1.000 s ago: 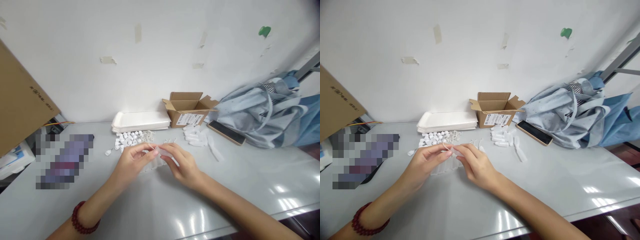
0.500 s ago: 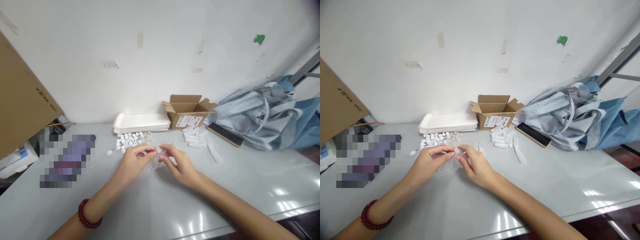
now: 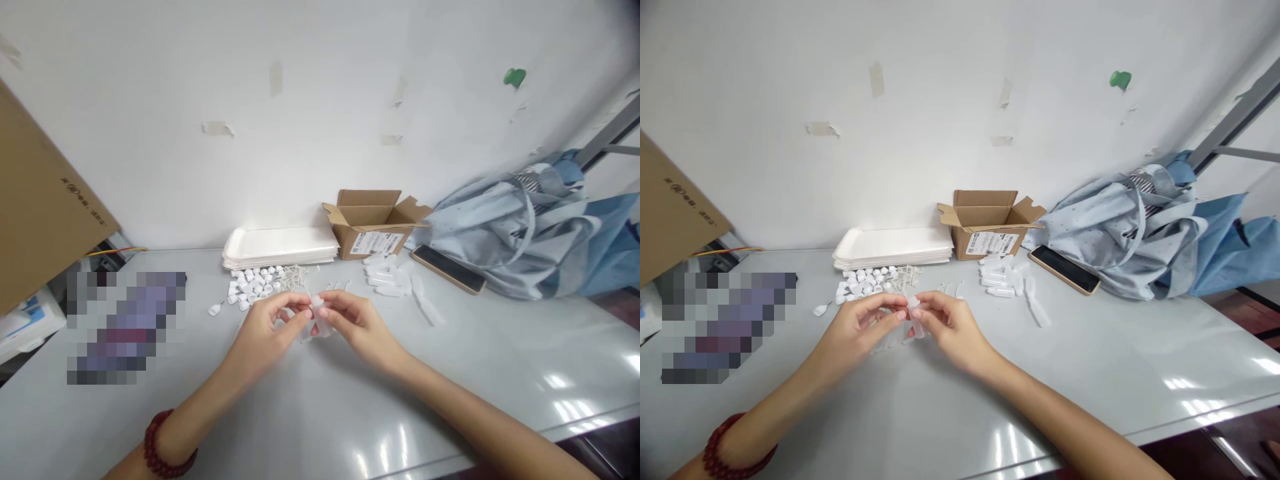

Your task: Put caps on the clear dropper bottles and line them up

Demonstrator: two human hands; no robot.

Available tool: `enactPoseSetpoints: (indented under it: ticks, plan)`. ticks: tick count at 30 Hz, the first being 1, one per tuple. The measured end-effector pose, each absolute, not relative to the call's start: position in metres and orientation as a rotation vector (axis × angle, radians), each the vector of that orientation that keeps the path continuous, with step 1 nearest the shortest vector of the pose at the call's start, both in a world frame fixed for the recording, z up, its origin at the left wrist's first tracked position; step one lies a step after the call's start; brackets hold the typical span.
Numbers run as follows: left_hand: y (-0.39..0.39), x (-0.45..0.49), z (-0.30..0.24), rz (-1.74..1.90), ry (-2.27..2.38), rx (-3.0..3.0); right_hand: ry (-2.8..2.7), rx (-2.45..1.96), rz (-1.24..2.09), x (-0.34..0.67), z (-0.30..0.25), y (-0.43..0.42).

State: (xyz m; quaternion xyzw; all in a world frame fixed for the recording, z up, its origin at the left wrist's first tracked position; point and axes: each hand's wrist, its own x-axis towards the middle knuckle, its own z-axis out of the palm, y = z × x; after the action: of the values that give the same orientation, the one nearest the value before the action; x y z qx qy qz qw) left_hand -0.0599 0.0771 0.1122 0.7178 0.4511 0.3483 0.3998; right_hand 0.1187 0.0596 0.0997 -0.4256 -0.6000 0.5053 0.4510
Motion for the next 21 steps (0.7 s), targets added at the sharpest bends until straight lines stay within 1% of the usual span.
enactPoseSetpoints:
  ticks: [3,5,9,16,21]
  plan:
    - [0.074,-0.057,0.109,1.046,1.202,2.151,-1.248,-0.981,1.463,0.12,0.1,0.063]
    - [0.073,-0.056,0.106,1.138,1.116,2.415,-1.137,-0.947,1.539,0.12,0.099,0.065]
    - [0.073,-0.056,0.101,1.077,0.944,2.719,-1.109,-0.893,1.614,0.12,0.098,0.066]
    - [0.074,-0.058,0.1,1.085,0.906,2.779,-1.283,-0.921,1.538,0.121,0.1,0.066]
    - [0.073,-0.055,0.096,1.078,0.893,2.707,-1.531,-1.066,1.471,0.128,0.104,0.07]
